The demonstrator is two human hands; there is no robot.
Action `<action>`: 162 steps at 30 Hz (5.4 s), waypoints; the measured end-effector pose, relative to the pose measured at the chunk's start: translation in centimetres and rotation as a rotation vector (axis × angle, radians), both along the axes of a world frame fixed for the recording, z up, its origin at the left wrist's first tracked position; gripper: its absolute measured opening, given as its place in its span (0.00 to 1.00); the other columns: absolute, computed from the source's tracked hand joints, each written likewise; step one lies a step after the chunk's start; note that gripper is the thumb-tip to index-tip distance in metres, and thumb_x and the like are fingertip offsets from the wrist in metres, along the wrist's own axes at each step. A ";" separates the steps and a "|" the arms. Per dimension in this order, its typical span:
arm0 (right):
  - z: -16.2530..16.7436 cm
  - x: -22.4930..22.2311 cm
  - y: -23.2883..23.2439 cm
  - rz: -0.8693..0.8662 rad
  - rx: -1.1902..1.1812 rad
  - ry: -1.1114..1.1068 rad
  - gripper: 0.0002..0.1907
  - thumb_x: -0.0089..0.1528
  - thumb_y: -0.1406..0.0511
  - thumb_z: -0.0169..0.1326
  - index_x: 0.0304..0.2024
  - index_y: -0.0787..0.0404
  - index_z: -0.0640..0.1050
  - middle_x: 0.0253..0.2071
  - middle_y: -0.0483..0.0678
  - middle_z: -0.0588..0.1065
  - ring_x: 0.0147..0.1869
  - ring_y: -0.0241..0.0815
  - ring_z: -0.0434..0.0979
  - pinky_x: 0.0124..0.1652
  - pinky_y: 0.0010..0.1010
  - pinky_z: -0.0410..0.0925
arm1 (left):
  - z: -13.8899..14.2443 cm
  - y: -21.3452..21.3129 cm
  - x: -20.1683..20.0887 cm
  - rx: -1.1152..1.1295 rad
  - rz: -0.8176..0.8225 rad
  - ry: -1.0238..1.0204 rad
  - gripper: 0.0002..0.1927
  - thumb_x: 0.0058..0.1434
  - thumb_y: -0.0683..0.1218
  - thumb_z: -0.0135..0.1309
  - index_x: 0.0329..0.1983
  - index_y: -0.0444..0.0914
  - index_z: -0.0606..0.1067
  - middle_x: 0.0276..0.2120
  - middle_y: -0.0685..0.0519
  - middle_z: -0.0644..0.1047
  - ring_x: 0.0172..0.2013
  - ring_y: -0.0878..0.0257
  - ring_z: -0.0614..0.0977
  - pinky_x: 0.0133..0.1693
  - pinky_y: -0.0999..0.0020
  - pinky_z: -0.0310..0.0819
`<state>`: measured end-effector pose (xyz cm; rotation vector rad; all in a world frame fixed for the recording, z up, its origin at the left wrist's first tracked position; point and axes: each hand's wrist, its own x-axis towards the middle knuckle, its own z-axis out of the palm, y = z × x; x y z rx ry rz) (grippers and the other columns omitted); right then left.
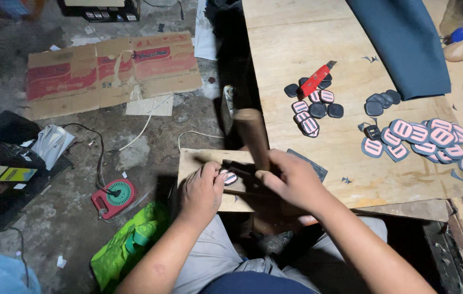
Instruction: The person sits on the floor and uses a wooden mallet to repeatedly strike small rectangular rubber pieces placed on a wooden block. They pick up each piece, position it, strike it, and then place it aside, repeating the process for multiple pieces.
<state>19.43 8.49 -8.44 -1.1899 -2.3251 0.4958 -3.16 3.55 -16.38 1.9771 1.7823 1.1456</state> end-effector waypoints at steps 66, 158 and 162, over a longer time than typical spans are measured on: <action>-4.9 1.9 -8.6 -0.345 -0.561 0.341 0.17 0.65 0.64 0.53 0.55 0.61 0.78 0.28 0.49 0.78 0.30 0.39 0.76 0.34 0.33 0.71 | 1.9 -2.5 5.5 0.105 -0.115 0.131 0.22 0.48 0.46 0.65 0.46 0.39 0.73 0.41 0.50 0.75 0.50 0.51 0.75 0.56 0.52 0.61; -7.2 4.5 -11.2 -0.370 -0.486 0.474 0.20 0.65 0.62 0.53 0.57 0.66 0.76 0.39 0.51 0.83 0.41 0.44 0.82 0.42 0.31 0.73 | 3.4 -0.8 5.7 -0.049 -0.256 0.191 0.15 0.53 0.51 0.64 0.37 0.37 0.77 0.36 0.47 0.75 0.43 0.48 0.75 0.45 0.52 0.66; -5.8 5.6 -10.0 -0.548 -0.863 0.823 0.17 0.66 0.61 0.49 0.52 0.65 0.77 0.29 0.50 0.76 0.25 0.40 0.76 0.27 0.32 0.71 | 2.7 -1.4 5.2 -0.170 -0.189 -0.181 0.11 0.63 0.48 0.57 0.36 0.34 0.80 0.30 0.49 0.77 0.34 0.53 0.78 0.38 0.61 0.70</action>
